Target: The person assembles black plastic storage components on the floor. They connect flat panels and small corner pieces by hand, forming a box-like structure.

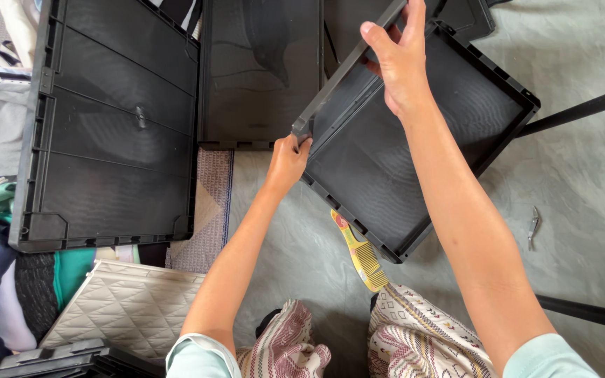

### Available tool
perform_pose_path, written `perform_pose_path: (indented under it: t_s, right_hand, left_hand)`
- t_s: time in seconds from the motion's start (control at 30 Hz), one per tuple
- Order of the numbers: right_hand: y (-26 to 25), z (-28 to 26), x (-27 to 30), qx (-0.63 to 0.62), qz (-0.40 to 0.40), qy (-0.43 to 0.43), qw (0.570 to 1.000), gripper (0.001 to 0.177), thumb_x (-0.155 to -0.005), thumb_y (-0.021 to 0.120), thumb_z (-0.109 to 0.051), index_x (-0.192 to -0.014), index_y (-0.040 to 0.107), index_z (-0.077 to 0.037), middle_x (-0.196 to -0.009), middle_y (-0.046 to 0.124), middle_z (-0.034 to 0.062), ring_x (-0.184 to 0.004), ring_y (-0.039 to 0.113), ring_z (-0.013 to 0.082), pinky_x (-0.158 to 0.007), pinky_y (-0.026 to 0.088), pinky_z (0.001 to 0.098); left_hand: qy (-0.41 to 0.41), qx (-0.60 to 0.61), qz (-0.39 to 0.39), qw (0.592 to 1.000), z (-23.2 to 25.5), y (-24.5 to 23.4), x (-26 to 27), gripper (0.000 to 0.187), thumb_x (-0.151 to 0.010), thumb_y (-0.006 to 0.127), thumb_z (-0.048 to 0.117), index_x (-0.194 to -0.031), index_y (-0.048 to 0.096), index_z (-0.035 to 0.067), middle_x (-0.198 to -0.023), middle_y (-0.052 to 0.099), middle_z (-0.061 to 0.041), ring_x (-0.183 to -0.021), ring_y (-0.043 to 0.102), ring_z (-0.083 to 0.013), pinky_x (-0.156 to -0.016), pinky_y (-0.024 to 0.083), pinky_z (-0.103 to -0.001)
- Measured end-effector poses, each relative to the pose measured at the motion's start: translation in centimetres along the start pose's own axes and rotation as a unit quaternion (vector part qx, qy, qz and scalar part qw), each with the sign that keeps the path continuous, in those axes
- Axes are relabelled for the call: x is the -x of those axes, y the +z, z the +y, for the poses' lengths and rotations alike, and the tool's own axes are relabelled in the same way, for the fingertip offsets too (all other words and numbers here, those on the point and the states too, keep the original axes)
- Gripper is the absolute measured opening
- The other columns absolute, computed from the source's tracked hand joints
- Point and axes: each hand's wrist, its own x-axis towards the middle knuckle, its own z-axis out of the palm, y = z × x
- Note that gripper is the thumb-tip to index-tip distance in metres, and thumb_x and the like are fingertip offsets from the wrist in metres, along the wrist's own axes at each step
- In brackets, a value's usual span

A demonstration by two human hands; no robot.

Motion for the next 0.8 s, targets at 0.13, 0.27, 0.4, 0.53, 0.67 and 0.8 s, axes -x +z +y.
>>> perform_pose_path:
  t_s: [0.13,0.27,0.4,0.53,0.67,0.8]
  right_hand:
    - [-0.2,0.6,-0.3,-0.002,0.020,0.028,0.999,0.068,-0.099,0.070,-0.017,-0.153,0.030,-0.017,-0.148,0.047,0.0136,-0.129,0.056,0.0273,-0.099,0.057,0.0570]
    - [-0.1,1.5,0.4,0.012,0.001,-0.003,1.000,0.073,-0.097,0.068,-0.018,-0.152,0.021,-0.023,-0.152,0.037,0.0051,-0.134,0.050,0.0221,-0.098,0.059,0.0547]
    - [-0.6,2.0,-0.1,-0.012,-0.002,-0.007,1.000,0.074,-0.100,0.070,-0.018,-0.155,0.020,-0.021,-0.153,0.038,0.0085,-0.136,0.052,0.0266,-0.102,0.058,0.0570]
    - [-0.4,2.8,-0.4,-0.005,-0.005,0.006,1.000,0.070,-0.106,0.072,-0.019,-0.158,0.026,-0.011,-0.152,0.047,0.0180,-0.138,0.054,0.0314,-0.108,0.057,0.0583]
    - [0.6,3.1,-0.3,-0.002,-0.016,-0.016,1.000,0.082,-0.102,0.070,-0.020,-0.163,0.014,-0.018,-0.161,0.030,0.0082,-0.146,0.044,0.0263,-0.104,0.054,0.0582]
    - [0.8,3.0,-0.1,0.012,-0.014,-0.026,0.999,0.082,-0.101,0.070,-0.022,-0.164,0.017,-0.017,-0.162,0.032,0.0111,-0.146,0.047,0.0306,-0.104,0.058,0.0570]
  left_hand:
    - [-0.093,-0.044,-0.033,0.994,0.1,0.3,0.2,0.037,-0.099,0.063,0.011,-0.073,0.042,-0.005,-0.055,0.040,-0.012,-0.053,0.030,-0.0129,-0.047,0.034,-0.039]
    - [-0.092,-0.077,-0.023,0.993,0.4,0.2,0.7,0.043,-0.098,0.068,0.013,-0.071,0.041,-0.007,-0.056,0.039,-0.016,-0.055,0.031,-0.0129,-0.048,0.035,-0.040]
    - [-0.079,-0.048,-0.013,0.996,-0.2,0.0,0.5,0.040,-0.098,0.066,0.013,-0.069,0.044,-0.005,-0.056,0.049,-0.016,-0.054,0.038,-0.0106,-0.049,0.041,-0.039]
    - [-0.095,-0.052,-0.004,0.994,-1.3,-0.3,0.5,0.051,-0.099,0.067,0.013,-0.063,0.038,-0.007,-0.061,0.056,-0.018,-0.055,0.038,-0.0109,-0.048,0.038,-0.040]
    - [-0.021,-0.055,0.028,0.998,-2.1,-0.8,0.6,0.047,-0.098,0.068,0.011,-0.064,0.040,-0.005,-0.060,0.055,-0.021,-0.058,0.054,-0.0071,-0.050,0.043,-0.038]
    - [-0.037,-0.020,0.017,0.999,-2.6,-0.7,0.9,0.046,-0.097,0.067,0.011,-0.064,0.039,-0.004,-0.072,0.062,-0.016,-0.055,0.048,-0.0073,-0.047,0.042,-0.037]
